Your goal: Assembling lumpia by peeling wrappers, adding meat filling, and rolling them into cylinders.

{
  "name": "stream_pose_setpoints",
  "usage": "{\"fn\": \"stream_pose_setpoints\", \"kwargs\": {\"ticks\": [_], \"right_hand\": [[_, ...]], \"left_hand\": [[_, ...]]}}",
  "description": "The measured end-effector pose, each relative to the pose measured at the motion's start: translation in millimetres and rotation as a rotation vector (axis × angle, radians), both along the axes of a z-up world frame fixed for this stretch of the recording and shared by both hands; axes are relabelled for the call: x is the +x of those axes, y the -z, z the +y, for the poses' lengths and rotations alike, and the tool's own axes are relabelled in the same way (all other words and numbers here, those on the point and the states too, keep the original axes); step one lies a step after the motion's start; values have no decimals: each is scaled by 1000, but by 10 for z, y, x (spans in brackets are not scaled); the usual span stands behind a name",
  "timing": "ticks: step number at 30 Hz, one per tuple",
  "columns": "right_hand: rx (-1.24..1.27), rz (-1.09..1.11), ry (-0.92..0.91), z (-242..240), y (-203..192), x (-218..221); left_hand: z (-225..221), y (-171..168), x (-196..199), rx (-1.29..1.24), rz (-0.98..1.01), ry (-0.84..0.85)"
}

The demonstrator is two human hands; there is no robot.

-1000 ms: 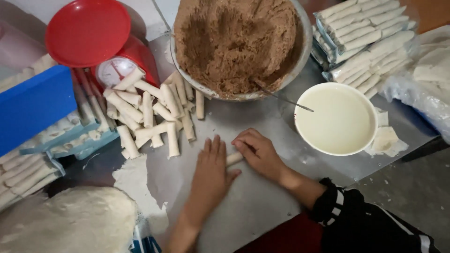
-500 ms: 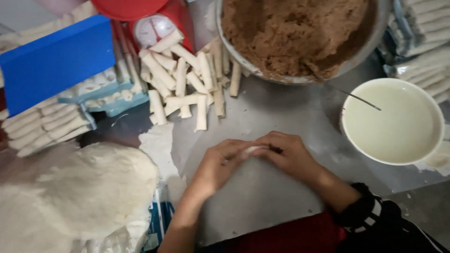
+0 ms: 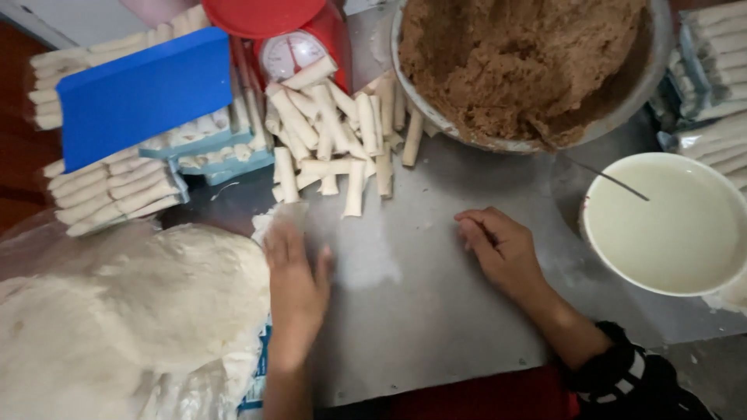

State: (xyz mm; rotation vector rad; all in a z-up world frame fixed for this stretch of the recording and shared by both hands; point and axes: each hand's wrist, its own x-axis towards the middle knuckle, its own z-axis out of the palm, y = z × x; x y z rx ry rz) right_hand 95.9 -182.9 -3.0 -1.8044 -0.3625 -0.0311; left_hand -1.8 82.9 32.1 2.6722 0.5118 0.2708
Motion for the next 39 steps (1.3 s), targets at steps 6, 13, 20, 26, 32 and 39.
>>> {"fn": "stream_pose_setpoints", "kwargs": {"ticks": [6,13,20,26,32,39], "right_hand": [[-171,-148,-65,-20,133,-22],[-307,-180,-101,-27,84,-67],[-389,-342,-156,-6,146,-56],[-319,-303,-102,-16,161,-75],[-281,346,-55,36,181,-321],[455,992,-41,-46,99,-536]], "left_hand": [[31,525,-388,62,144,154],[288,-45,-746,89,238,206],[765,-218,-1177,674,347,52],[720,-937,-1064,299,-356,-27],[113,-1226,-932,-152,-445,488],[-131,230,-988,-17,3,766]]}}
